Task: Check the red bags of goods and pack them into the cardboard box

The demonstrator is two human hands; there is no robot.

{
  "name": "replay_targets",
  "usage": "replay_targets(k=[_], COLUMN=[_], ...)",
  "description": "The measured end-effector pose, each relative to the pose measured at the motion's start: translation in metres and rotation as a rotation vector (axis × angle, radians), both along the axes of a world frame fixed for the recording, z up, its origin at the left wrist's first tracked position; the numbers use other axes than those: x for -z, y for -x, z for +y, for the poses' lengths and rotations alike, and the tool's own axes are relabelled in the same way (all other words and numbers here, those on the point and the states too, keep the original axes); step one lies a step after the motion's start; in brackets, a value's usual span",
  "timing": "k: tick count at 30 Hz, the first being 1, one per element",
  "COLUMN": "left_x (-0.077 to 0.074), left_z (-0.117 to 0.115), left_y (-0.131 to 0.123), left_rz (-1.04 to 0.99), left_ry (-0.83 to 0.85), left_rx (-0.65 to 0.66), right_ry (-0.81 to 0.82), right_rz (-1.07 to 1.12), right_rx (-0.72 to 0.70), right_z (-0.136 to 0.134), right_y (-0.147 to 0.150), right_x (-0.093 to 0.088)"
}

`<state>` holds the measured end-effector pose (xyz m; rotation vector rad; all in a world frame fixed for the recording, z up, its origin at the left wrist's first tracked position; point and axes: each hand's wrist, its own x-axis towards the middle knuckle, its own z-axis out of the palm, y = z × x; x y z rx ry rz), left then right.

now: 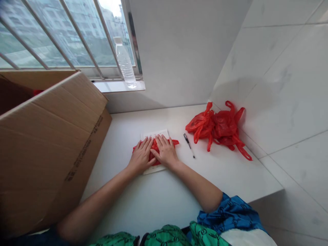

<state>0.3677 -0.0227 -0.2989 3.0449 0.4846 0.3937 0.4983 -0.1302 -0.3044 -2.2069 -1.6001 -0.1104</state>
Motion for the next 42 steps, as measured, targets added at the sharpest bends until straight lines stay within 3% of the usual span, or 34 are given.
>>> replay_targets(k=[42], left_x=[0.0038], left_z=[0.0004], left_y=[0.0011], left_rz=[-0.006], left_ry=[0.025], left_rx=[0.009], right_ry=[-0.01], right_rz=[0.037], right_rx=[-0.008], right_z=[0.0006], right_y=[0.0008], right_x=[-0.0007])
